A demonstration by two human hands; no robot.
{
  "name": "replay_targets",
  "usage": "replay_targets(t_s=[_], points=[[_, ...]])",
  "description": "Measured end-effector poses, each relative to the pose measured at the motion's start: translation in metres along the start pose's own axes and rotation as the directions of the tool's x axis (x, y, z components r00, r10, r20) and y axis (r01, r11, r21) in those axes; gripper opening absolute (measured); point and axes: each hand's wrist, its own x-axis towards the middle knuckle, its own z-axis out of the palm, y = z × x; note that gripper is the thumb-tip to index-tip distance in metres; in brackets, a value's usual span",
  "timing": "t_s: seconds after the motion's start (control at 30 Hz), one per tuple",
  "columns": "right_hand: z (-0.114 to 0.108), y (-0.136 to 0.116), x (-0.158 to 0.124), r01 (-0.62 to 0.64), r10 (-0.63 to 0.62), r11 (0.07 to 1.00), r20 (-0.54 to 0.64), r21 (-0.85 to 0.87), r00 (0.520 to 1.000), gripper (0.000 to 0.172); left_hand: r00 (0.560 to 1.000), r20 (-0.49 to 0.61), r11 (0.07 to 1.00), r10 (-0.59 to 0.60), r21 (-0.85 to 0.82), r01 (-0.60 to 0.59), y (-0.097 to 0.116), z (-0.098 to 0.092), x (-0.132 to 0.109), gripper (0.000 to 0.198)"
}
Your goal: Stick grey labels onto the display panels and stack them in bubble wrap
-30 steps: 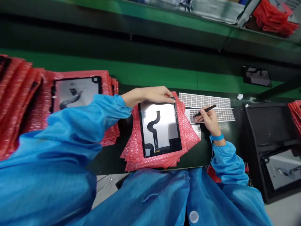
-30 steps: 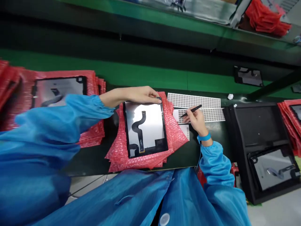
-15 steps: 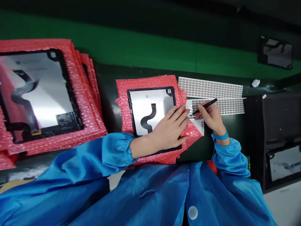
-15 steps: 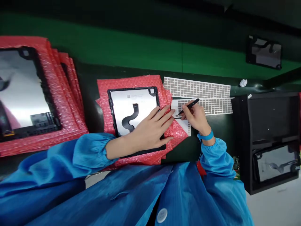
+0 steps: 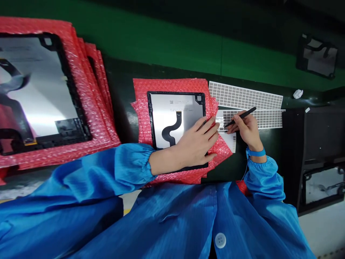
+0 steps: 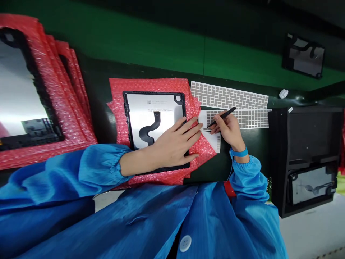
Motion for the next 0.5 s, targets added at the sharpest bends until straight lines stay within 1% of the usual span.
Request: replay_targets(t_s=[0.07, 0.13, 0.3, 0.5], points=[[-0.0006, -0.0008, -0.0002, -0.010, 0.010, 1.000, -0.007, 0.002, 1.000, 0.046, 1.000, -0.011, 0.999, -0.005, -0.034, 0.005, -0.0006, 0.0001, 0.0003, 0.071], [-0.0007, -0.0016, -0.0013, -0.008, 0.008, 0.999, -0.010, -0.033, 1.000, 0.044, 1.000, -0.024, 0.998, -0.013, -0.059, 0.012, -0.0005, 0.0000, 0.0008, 0.071], [-0.0008, -0.0026, -0.0026, 0.016, -0.015, 0.994, 0.013, -0.109, 1.000, 0.040, 1.000, -0.003, 0.999, -0.022, -0.030, 0.022, 0.0012, -0.0013, 0.0014, 0.072], [-0.0021, -0.0053, 0.0012, -0.042, 0.042, 0.999, 0.016, -0.023, 0.999, 0.049, 1.000, -0.015, 0.999, -0.024, -0.030, 0.023, 0.0011, 0.0007, 0.0037, 0.073]])
